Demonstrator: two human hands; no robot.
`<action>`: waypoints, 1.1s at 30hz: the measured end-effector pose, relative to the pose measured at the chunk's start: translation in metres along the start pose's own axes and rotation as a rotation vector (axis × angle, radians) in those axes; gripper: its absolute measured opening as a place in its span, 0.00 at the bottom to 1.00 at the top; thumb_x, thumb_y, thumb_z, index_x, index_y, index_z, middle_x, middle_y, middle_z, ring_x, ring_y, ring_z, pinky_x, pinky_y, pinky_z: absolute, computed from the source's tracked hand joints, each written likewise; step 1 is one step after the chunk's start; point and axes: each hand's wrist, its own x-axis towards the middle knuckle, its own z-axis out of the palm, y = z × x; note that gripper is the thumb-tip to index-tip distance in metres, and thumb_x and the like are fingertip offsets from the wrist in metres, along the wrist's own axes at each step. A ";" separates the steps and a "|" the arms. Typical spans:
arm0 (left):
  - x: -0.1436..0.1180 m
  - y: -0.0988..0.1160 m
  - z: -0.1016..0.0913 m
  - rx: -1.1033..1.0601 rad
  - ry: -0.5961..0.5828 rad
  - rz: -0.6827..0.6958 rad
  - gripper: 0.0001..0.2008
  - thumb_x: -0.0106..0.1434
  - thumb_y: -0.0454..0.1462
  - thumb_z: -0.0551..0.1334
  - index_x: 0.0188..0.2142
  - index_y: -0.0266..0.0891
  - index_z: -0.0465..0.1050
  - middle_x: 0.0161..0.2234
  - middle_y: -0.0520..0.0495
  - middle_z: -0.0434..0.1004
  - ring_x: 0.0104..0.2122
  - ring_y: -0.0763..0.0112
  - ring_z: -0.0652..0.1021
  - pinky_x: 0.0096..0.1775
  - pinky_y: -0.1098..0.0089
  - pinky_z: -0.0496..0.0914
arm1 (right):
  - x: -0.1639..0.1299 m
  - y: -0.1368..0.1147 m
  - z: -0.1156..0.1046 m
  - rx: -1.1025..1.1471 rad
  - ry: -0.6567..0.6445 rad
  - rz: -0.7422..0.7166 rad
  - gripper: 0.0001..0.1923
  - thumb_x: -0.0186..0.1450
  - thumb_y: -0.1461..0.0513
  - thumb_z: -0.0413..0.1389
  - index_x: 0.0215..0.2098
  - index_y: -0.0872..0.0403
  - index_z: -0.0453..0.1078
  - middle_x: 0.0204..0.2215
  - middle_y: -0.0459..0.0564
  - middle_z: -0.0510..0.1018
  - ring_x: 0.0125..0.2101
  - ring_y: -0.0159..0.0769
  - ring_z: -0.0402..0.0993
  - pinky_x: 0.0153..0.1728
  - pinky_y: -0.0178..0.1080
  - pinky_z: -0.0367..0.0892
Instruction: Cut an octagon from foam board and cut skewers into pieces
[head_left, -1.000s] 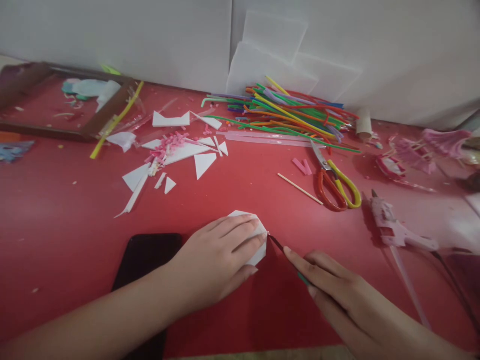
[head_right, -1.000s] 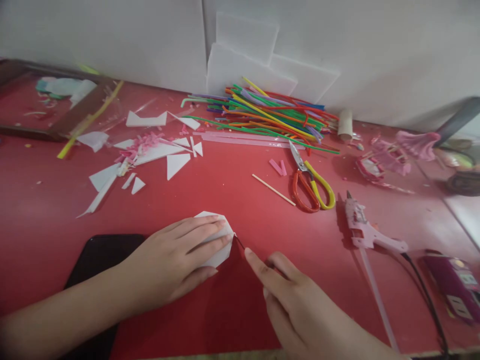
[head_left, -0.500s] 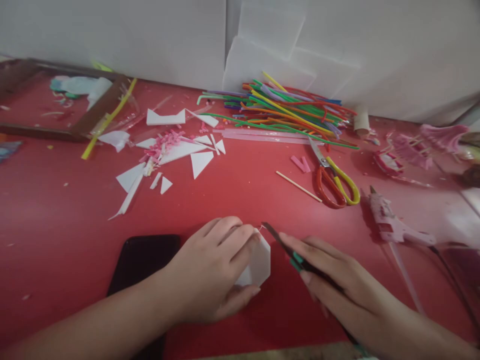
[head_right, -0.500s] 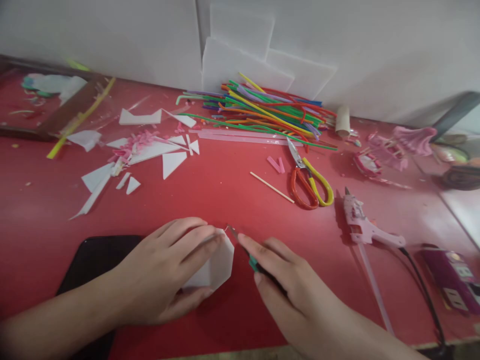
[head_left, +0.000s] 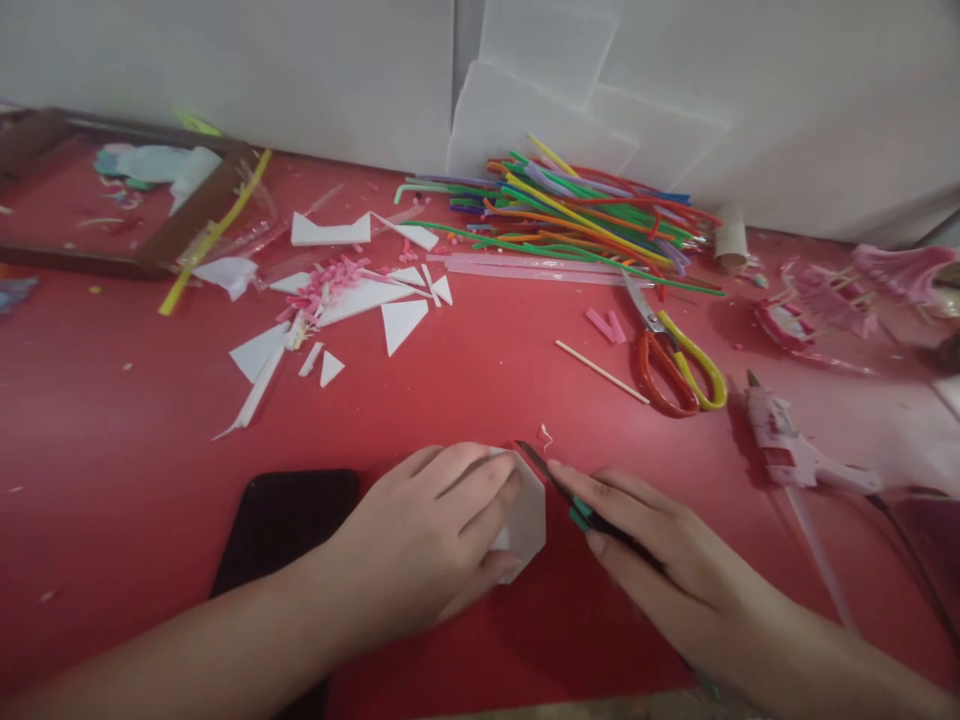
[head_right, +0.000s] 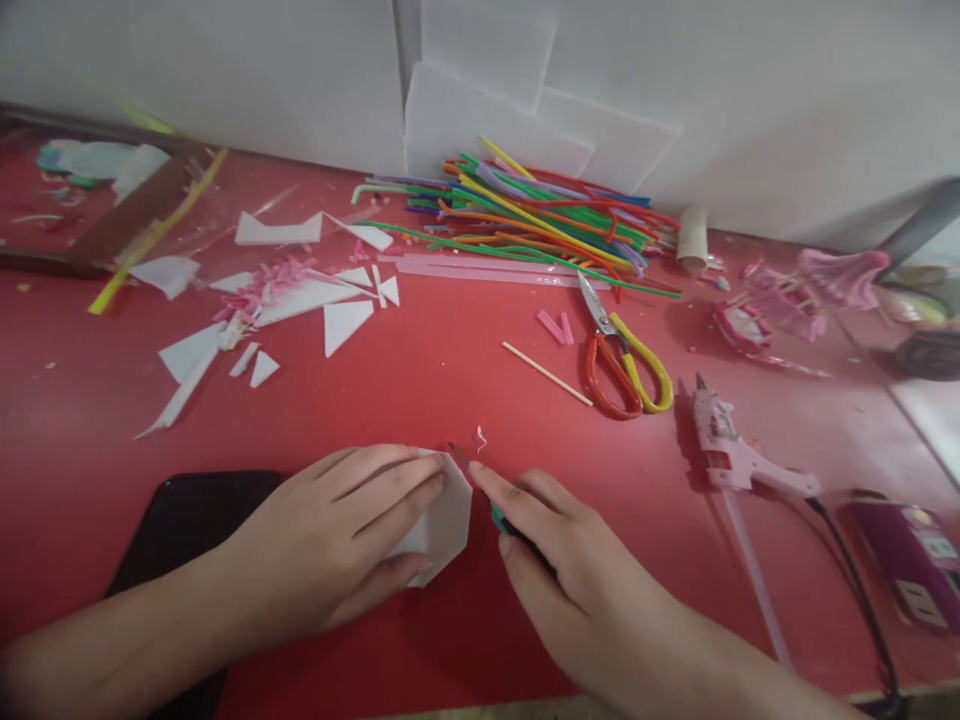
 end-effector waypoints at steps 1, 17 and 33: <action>0.000 0.000 0.000 0.002 0.000 0.001 0.19 0.70 0.42 0.57 0.52 0.29 0.74 0.50 0.40 0.79 0.47 0.54 0.77 0.43 0.57 0.75 | 0.001 -0.001 0.000 0.014 -0.016 0.002 0.28 0.71 0.65 0.45 0.68 0.44 0.58 0.57 0.51 0.75 0.55 0.36 0.74 0.53 0.40 0.74; 0.000 0.000 0.002 -0.016 -0.008 0.044 0.19 0.70 0.40 0.57 0.53 0.26 0.72 0.50 0.37 0.79 0.49 0.56 0.78 0.50 0.59 0.73 | 0.005 -0.003 -0.004 -0.014 -0.049 -0.034 0.29 0.70 0.67 0.45 0.68 0.44 0.59 0.57 0.50 0.74 0.56 0.36 0.73 0.53 0.39 0.74; 0.002 0.002 0.001 -0.046 -0.036 0.009 0.19 0.68 0.40 0.59 0.53 0.28 0.72 0.51 0.36 0.79 0.50 0.54 0.78 0.50 0.57 0.74 | 0.004 -0.006 -0.006 -0.039 -0.043 -0.039 0.30 0.70 0.67 0.45 0.68 0.42 0.58 0.56 0.50 0.76 0.54 0.39 0.75 0.51 0.41 0.76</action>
